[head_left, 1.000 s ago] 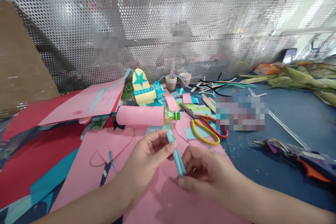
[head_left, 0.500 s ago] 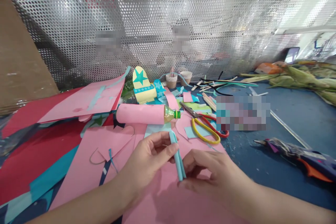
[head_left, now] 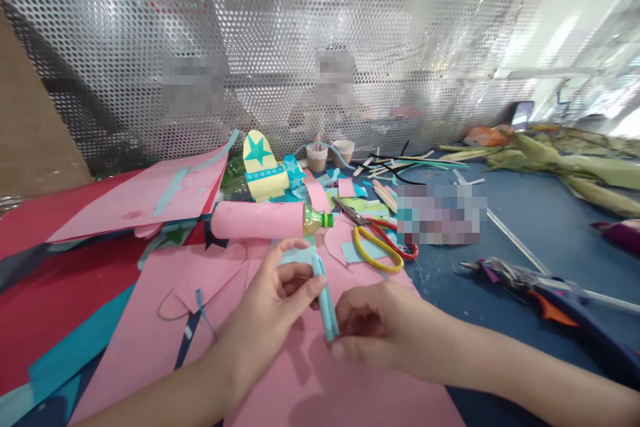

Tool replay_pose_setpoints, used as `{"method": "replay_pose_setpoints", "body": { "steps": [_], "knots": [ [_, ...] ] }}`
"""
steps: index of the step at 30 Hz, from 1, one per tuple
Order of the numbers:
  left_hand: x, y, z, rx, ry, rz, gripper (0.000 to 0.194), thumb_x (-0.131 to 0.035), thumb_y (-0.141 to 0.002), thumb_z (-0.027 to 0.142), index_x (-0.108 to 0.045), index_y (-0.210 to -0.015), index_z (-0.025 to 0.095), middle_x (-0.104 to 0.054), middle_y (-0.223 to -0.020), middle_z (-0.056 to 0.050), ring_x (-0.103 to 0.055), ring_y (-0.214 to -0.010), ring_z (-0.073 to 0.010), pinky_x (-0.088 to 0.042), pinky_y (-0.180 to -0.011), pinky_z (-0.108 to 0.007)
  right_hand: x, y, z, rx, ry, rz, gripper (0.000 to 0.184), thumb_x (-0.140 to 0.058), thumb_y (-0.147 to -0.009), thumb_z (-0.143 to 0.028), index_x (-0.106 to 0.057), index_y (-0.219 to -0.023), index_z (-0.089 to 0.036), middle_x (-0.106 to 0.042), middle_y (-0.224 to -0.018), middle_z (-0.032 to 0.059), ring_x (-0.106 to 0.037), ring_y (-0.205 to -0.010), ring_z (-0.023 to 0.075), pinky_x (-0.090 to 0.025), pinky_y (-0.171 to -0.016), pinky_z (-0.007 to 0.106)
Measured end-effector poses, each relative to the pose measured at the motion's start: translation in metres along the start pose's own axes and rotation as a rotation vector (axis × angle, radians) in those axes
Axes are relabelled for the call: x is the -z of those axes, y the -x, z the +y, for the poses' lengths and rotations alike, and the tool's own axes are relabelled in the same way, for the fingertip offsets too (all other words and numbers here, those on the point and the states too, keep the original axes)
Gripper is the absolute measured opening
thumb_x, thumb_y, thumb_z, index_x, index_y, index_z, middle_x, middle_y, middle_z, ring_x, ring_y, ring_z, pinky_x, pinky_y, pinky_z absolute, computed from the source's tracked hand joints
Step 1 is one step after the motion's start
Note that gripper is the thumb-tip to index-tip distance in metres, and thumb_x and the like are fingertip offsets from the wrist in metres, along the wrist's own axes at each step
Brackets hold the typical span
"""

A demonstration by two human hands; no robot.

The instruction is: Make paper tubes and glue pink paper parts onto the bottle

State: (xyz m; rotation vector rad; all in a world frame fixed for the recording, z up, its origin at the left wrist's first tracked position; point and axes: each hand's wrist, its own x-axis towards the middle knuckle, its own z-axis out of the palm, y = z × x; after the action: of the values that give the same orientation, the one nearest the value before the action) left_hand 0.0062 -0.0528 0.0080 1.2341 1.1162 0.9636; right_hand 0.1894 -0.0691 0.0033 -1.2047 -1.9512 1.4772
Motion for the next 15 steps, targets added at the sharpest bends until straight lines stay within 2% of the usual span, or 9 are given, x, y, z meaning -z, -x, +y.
{"method": "replay_pose_setpoints", "body": {
  "steps": [2, 4, 6, 8, 10, 12, 14, 15],
  "knots": [
    [0.001, 0.0, -0.002, 0.013, -0.013, 0.012, 0.038, -0.075, -0.072, 0.036, -0.053, -0.101, 0.023, -0.066, -0.072, 0.004, -0.062, -0.064, -0.0133, -0.049, -0.062, -0.023, 0.014, 0.008, -0.012, 0.033, 0.172, 0.016, 0.023, -0.064, -0.083, -0.04, -0.068, -0.084, -0.018, -0.065, -0.069, -0.0003, -0.057, -0.06, 0.0106, -0.044, -0.057, 0.02],
    [0.002, 0.0, -0.005, 0.021, -0.035, 0.044, 0.041, -0.077, -0.069, 0.036, -0.054, -0.101, 0.024, -0.067, -0.074, 0.005, -0.062, -0.063, -0.013, -0.049, -0.058, -0.022, 0.035, 0.022, -0.024, 0.053, 0.328, 0.091, 0.021, -0.059, -0.087, -0.038, -0.069, -0.086, -0.019, -0.068, -0.073, -0.0004, -0.06, -0.064, 0.0107, -0.044, -0.059, 0.019],
    [0.004, -0.004, -0.011, 0.049, -0.033, 0.059, 0.047, -0.081, -0.065, 0.039, -0.056, -0.103, 0.025, -0.069, -0.078, 0.003, -0.064, -0.07, -0.0149, -0.051, -0.059, -0.021, 0.058, 0.045, -0.031, 0.004, 0.449, 0.259, 0.021, -0.057, -0.089, -0.039, -0.068, -0.087, -0.021, -0.07, -0.075, -0.0016, -0.063, -0.067, 0.0113, -0.045, -0.061, 0.019],
    [0.004, -0.008, -0.017, 0.065, -0.006, 0.043, 0.054, -0.087, -0.055, 0.039, -0.058, -0.097, 0.025, -0.07, -0.08, 0.003, -0.066, -0.078, -0.0171, -0.055, -0.066, -0.021, 0.079, 0.076, -0.026, -0.144, 0.624, 0.499, 0.024, -0.055, -0.089, -0.044, -0.066, -0.084, -0.023, -0.07, -0.075, -0.0016, -0.064, -0.066, 0.0134, -0.045, -0.062, 0.023],
    [0.003, -0.012, -0.022, 0.048, 0.035, 0.072, 0.057, -0.088, -0.051, 0.042, -0.058, -0.096, 0.026, -0.069, -0.076, 0.005, -0.066, -0.075, -0.0165, -0.055, -0.064, -0.019, 0.091, 0.109, -0.008, -0.402, 0.813, 0.735, 0.033, -0.053, -0.087, -0.053, -0.063, -0.077, -0.023, -0.069, -0.072, 0.0005, -0.064, -0.064, 0.0173, -0.044, -0.06, 0.027],
    [0.003, -0.014, -0.025, 0.031, 0.084, 0.089, 0.058, -0.088, -0.051, 0.044, -0.056, -0.096, 0.027, -0.068, -0.071, 0.006, -0.066, -0.069, -0.0161, -0.056, -0.061, -0.019, 0.093, 0.136, 0.02, -0.658, 0.972, 0.948, 0.043, -0.05, -0.083, -0.063, -0.056, -0.067, -0.023, -0.066, -0.063, 0.0037, -0.063, -0.06, 0.0223, -0.042, -0.055, 0.031],
    [0.004, -0.014, -0.025, 0.038, 0.106, 0.062, 0.058, -0.088, -0.051, 0.044, -0.054, -0.094, 0.026, -0.067, -0.067, 0.006, -0.066, -0.065, -0.0174, -0.056, -0.058, -0.022, 0.086, 0.149, 0.05, -0.7, 0.973, 0.974, 0.043, -0.053, -0.079, -0.064, -0.055, -0.063, -0.024, -0.066, -0.061, 0.0057, -0.064, -0.06, 0.0251, -0.044, -0.055, 0.033],
    [0.004, -0.014, -0.024, 0.041, 0.102, 0.048, 0.058, -0.088, -0.051, 0.044, -0.054, -0.094, 0.025, -0.067, -0.066, 0.006, -0.067, -0.064, -0.018, -0.057, -0.057, -0.023, 0.081, 0.151, 0.063, -0.666, 0.971, 0.973, 0.04, -0.053, -0.079, -0.063, -0.057, -0.065, -0.025, -0.067, -0.063, 0.0053, -0.065, -0.063, 0.0255, -0.045, -0.057, 0.032]
  ]
}}
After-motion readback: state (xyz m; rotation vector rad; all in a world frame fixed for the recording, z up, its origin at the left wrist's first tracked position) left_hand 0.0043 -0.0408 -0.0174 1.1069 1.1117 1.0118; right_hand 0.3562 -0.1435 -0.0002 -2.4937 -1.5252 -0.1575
